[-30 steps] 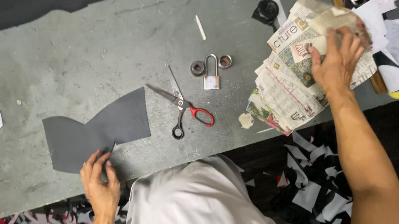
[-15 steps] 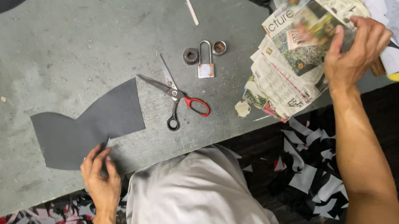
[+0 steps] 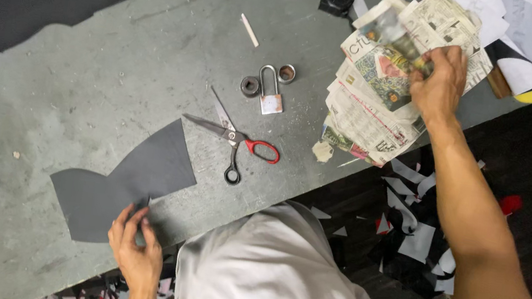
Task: The person uses shears to cut a dark sheet of material along the outline of a white paper template, then cuts a second shape using a newspaper template. The person handles paper templates, newspaper, and the dark material throughout.
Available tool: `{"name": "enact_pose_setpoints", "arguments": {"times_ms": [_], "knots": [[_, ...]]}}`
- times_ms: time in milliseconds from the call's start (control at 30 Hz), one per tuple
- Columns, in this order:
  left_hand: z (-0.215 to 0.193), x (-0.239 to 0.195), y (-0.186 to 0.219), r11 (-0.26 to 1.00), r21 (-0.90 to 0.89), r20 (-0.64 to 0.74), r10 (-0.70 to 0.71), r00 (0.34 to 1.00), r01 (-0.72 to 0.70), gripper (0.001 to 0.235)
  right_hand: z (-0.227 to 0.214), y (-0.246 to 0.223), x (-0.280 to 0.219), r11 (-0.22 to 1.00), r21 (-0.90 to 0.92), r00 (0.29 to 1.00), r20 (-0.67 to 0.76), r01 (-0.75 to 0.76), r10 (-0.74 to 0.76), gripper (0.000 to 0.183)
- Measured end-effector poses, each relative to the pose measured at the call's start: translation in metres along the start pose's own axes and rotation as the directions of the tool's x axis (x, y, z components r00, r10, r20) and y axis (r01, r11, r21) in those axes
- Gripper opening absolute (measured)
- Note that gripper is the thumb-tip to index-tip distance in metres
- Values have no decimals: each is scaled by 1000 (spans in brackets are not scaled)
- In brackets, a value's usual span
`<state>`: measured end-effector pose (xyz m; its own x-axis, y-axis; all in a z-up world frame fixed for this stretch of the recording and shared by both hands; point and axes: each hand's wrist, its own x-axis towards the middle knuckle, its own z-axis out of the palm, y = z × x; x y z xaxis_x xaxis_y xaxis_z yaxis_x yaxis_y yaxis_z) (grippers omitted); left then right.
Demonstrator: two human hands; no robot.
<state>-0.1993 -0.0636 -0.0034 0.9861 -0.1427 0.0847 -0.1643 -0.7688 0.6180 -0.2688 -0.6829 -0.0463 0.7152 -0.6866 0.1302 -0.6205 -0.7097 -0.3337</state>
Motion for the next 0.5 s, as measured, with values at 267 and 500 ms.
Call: {"name": "enact_pose_setpoints", "arguments": {"times_ms": [267,500], "knots": [[5,-4,1,999,-26,40,-26,999,27,21,-95,37,57,593,789,961,-11,-162,277,21],[9,2,7,999,0,16,41,999,-41,20,-131,-7,32,474,802,928,265,-363,261,24]]}}
